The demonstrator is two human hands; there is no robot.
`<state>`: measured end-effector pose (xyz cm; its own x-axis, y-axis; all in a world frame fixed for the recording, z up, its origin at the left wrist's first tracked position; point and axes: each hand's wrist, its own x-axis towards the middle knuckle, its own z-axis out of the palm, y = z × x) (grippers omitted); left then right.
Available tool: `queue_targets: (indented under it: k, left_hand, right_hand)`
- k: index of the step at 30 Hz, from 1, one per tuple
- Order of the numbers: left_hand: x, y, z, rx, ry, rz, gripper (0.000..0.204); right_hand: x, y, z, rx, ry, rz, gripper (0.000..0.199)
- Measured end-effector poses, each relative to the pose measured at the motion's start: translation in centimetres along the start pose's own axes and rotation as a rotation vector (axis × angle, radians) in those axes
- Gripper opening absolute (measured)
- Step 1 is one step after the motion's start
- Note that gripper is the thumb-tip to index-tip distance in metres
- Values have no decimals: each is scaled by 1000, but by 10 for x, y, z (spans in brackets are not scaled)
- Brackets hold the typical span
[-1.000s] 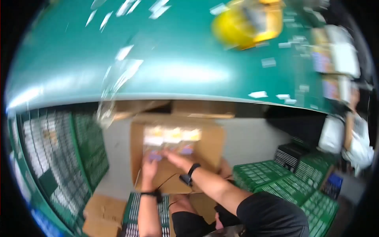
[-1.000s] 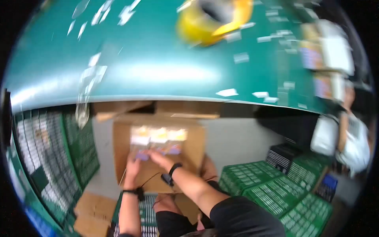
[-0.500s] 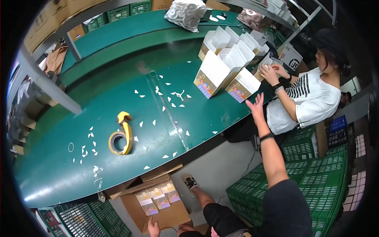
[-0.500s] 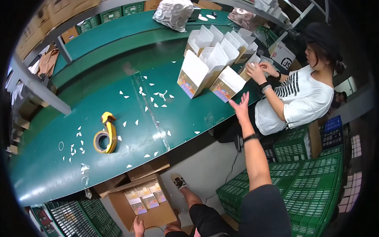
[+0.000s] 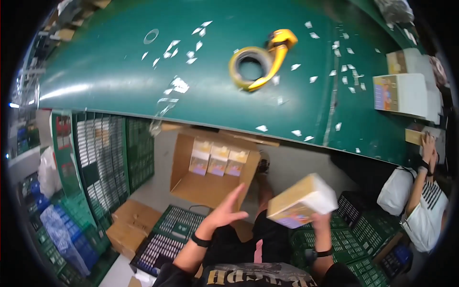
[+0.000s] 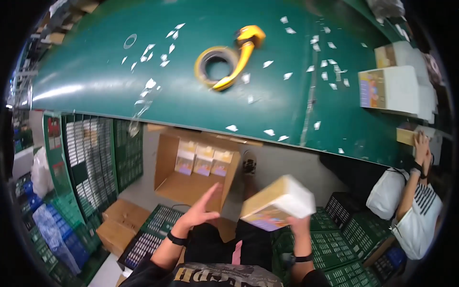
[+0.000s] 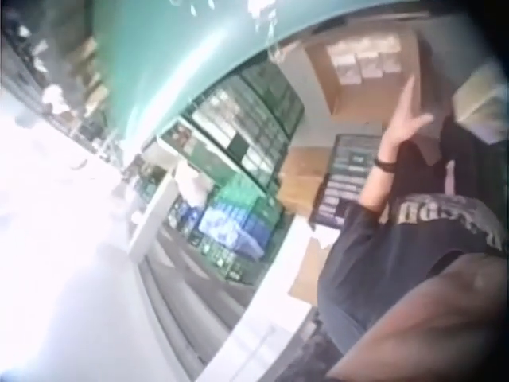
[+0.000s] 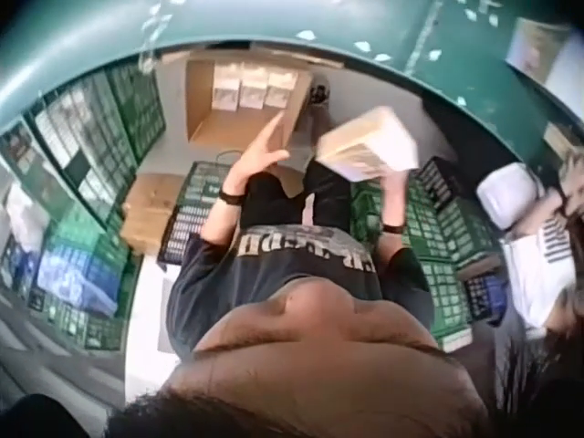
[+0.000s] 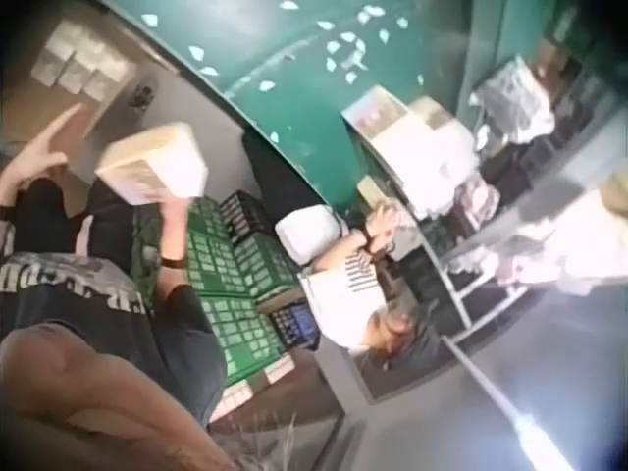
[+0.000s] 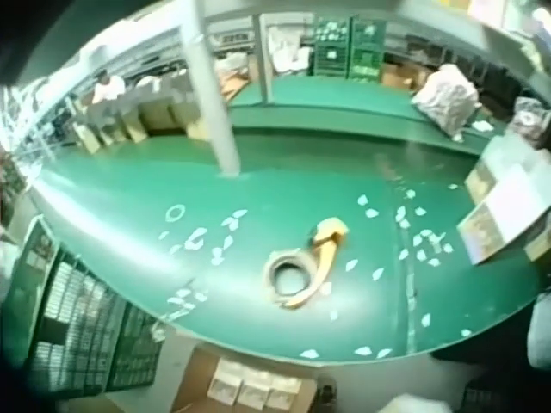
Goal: The person places white boxes into cardboard sleeves, folds the sleeves closed, and packs the finished items into a larger cardboard box. They repeat this process multiple times while organizing components on the green table.
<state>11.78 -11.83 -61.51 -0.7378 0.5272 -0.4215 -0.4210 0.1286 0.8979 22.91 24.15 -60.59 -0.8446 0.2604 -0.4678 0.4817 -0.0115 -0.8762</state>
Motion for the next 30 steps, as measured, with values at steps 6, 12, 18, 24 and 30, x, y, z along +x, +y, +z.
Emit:
queue_targets:
  k: [6, 12, 18, 24, 30]
  left_hand:
    - [-23, -63, -55, -375, 44, -288, 86]
    - [0, -262, -166, -23, 196, -462, 71]
    - [77, -365, -147, -250, 133, -587, 66]
    - [82, -418, -144, -386, 85, -636, 67]
    - [90, -429, -139, -452, 61, -682, 67]
  right_hand:
    - [5, 65, 180, 66, -441, 325, 65]
    - [-25, 99, 185, -319, -624, 404, 37]
    - [-45, 129, 152, -409, -541, 459, 29]
    - [-36, 138, 138, -405, -441, 516, 26]
    - [-35, 146, 123, -417, -434, 528, 24]
